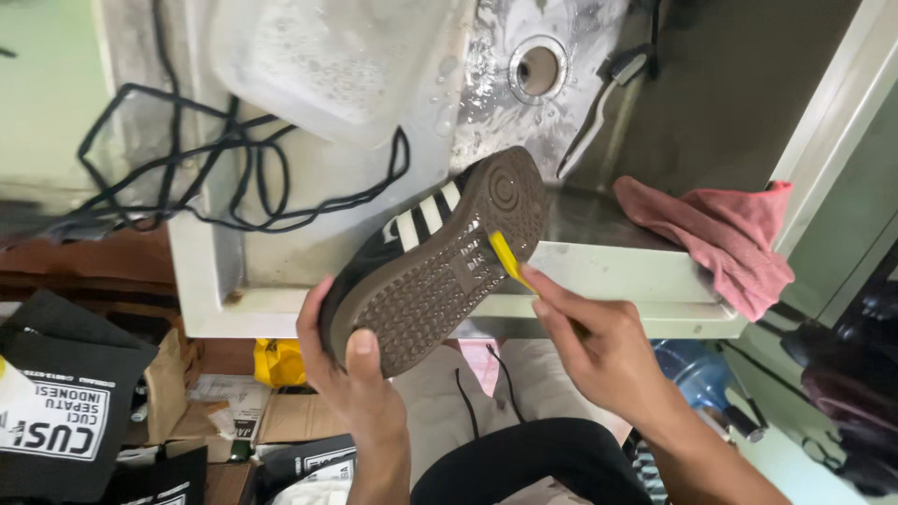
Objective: The person cleans the sole of a sneaker using a small yellow brush and soapy water at a metal sink, repeatedly scrubbing different sections of the sole before rinsing the brush.
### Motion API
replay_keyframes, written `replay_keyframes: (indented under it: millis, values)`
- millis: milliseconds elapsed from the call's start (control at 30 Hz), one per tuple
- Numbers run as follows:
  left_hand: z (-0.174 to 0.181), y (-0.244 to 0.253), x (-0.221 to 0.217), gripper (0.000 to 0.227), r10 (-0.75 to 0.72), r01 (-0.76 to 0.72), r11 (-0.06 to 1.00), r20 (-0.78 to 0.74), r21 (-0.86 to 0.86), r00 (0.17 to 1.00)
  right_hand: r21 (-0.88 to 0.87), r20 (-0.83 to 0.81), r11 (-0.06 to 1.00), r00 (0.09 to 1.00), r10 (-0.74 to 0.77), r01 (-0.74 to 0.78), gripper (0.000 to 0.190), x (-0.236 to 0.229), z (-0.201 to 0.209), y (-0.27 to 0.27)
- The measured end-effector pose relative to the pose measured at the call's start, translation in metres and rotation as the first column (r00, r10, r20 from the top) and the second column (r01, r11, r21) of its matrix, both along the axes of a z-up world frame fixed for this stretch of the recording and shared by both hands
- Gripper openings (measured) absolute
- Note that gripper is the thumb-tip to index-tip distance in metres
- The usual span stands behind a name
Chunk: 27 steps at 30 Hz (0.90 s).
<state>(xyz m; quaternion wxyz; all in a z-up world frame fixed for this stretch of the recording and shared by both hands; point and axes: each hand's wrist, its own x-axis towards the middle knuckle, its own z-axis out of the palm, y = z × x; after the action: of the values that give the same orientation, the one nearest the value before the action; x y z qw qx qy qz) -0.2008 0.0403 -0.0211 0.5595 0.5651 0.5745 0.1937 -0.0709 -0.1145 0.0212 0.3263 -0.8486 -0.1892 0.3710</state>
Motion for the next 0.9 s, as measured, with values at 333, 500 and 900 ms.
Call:
replay_keyframes:
  millis: [333, 500, 900]
  values:
    - [-0.002, -0.021, 0.000, 0.063, 0.053, -0.054, 0.998, 0.046, 0.016, 0.998, -0.129, 0.126, 0.965, 0.961, 0.244, -0.228, 0.026, 0.015, -0.017, -0.019]
    - [-0.005, -0.022, 0.001, 0.063, 0.115, -0.116, 0.993, 0.074, 0.015, 0.991, -0.106, 0.355, 0.928, 0.858, 0.370, -0.357, 0.052, 0.030, -0.046, 0.000]
    - [-0.005, -0.022, 0.009, 0.062, 0.105, -0.102, 0.984, -0.010, 0.143, 0.994, -0.043, 0.315, 0.949, 0.897, 0.309, -0.312, 0.046, 0.020, -0.038, -0.003]
